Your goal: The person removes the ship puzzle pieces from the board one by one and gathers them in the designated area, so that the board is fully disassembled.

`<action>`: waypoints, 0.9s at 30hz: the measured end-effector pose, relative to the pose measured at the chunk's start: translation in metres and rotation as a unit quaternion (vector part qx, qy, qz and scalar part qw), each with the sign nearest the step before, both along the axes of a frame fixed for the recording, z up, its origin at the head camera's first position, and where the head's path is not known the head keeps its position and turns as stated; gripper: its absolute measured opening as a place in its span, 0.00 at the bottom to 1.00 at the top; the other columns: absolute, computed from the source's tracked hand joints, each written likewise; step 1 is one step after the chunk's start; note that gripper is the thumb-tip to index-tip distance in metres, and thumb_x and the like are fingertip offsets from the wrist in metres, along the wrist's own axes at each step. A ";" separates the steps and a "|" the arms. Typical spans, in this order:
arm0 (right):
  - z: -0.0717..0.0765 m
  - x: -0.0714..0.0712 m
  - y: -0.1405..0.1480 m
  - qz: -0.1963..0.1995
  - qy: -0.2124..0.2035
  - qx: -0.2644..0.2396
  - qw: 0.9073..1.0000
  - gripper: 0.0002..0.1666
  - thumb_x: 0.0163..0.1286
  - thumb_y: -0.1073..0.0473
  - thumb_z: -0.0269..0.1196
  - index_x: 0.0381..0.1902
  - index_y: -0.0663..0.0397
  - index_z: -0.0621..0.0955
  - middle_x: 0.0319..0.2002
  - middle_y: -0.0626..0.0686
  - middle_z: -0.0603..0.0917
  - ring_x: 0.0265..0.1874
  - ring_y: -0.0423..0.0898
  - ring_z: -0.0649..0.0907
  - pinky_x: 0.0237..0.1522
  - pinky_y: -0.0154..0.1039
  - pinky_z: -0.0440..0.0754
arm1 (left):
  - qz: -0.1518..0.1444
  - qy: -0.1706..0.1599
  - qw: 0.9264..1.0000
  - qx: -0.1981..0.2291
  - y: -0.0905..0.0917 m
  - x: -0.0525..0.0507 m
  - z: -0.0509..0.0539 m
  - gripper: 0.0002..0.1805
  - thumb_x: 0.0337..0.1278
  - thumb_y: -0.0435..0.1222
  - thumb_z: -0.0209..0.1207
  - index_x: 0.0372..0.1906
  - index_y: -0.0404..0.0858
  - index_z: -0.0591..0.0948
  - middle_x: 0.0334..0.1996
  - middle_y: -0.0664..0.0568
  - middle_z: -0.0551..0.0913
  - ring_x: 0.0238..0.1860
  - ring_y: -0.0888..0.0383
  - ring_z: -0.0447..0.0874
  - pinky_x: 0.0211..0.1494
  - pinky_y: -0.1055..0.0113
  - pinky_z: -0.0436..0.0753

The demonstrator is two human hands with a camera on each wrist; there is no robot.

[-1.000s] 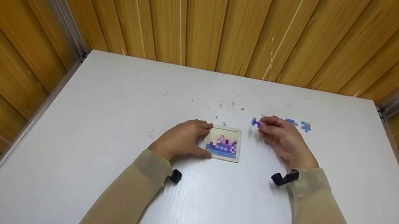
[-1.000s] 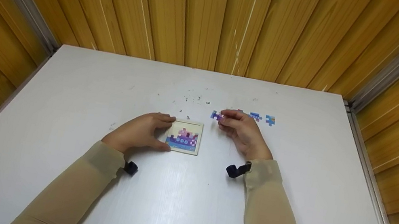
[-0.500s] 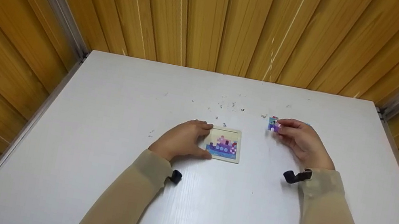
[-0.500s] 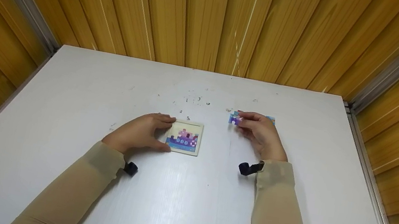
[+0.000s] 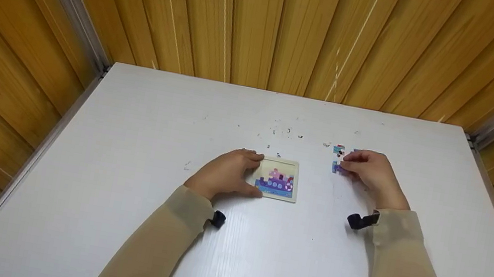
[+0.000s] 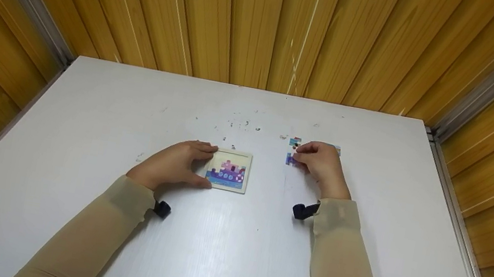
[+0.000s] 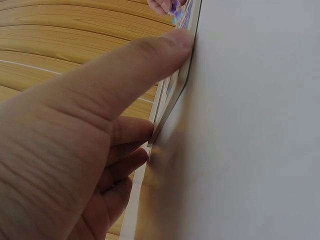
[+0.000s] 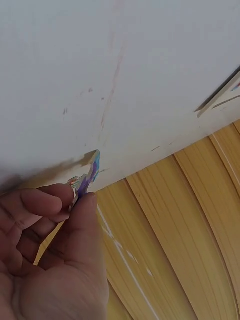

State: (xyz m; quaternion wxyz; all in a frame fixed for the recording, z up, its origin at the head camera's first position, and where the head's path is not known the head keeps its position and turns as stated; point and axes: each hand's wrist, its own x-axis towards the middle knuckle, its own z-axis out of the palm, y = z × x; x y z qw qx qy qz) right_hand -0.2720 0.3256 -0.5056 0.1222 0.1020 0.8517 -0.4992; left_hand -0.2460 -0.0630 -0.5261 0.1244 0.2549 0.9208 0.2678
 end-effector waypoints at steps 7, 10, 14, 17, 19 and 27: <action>0.002 0.002 -0.007 0.002 0.017 0.073 0.997 0.16 0.82 0.57 0.71 0.60 0.61 0.89 0.61 0.59 0.87 0.51 0.48 0.81 0.46 0.30 0.84 | 0.003 -0.003 1.000 0.003 0.000 0.000 0.000 0.47 0.57 0.52 0.85 0.78 0.38 0.82 0.85 0.57 0.76 0.90 0.51 0.66 0.96 0.57 0.63; 0.002 0.001 -0.008 0.005 0.018 0.094 0.995 0.17 0.83 0.56 0.70 0.61 0.60 0.89 0.66 0.62 0.86 0.59 0.53 0.80 0.57 0.38 0.84 | 0.006 -0.007 1.000 0.004 0.001 0.000 -0.001 0.47 0.57 0.52 0.85 0.78 0.38 0.82 0.85 0.57 0.75 0.91 0.51 0.66 0.96 0.56 0.63; 0.000 0.000 -0.008 0.008 0.019 0.107 0.994 0.17 0.84 0.57 0.68 0.62 0.61 0.89 0.69 0.65 0.85 0.67 0.58 0.78 0.72 0.52 0.80 | 0.009 -0.008 1.000 0.000 0.002 0.001 0.000 0.46 0.58 0.52 0.85 0.79 0.38 0.82 0.86 0.57 0.75 0.90 0.51 0.66 0.96 0.56 0.63; -0.001 0.000 -0.008 0.010 0.017 0.111 0.994 0.17 0.85 0.57 0.67 0.63 0.61 0.89 0.69 0.65 0.85 0.67 0.58 0.78 0.74 0.54 0.80 | 0.008 -0.007 1.000 -0.006 0.002 0.001 0.000 0.47 0.58 0.52 0.85 0.79 0.39 0.82 0.86 0.57 0.75 0.91 0.51 0.66 0.96 0.56 0.63; -0.002 0.000 -0.007 0.009 0.016 0.112 0.994 0.18 0.85 0.56 0.66 0.64 0.61 0.88 0.70 0.65 0.84 0.66 0.58 0.78 0.73 0.54 0.81 | 0.008 -0.008 1.000 -0.009 0.002 0.001 0.000 0.47 0.58 0.52 0.85 0.79 0.39 0.81 0.86 0.57 0.75 0.91 0.51 0.66 0.96 0.56 0.63; -0.004 0.000 -0.011 -0.003 0.040 0.118 0.992 0.19 0.85 0.54 0.66 0.63 0.60 0.88 0.62 0.63 0.87 0.57 0.55 0.81 0.57 0.41 0.84 | 0.007 -0.007 1.000 -0.008 0.001 0.000 0.000 0.48 0.58 0.53 0.85 0.80 0.39 0.81 0.86 0.57 0.75 0.91 0.51 0.65 0.96 0.56 0.63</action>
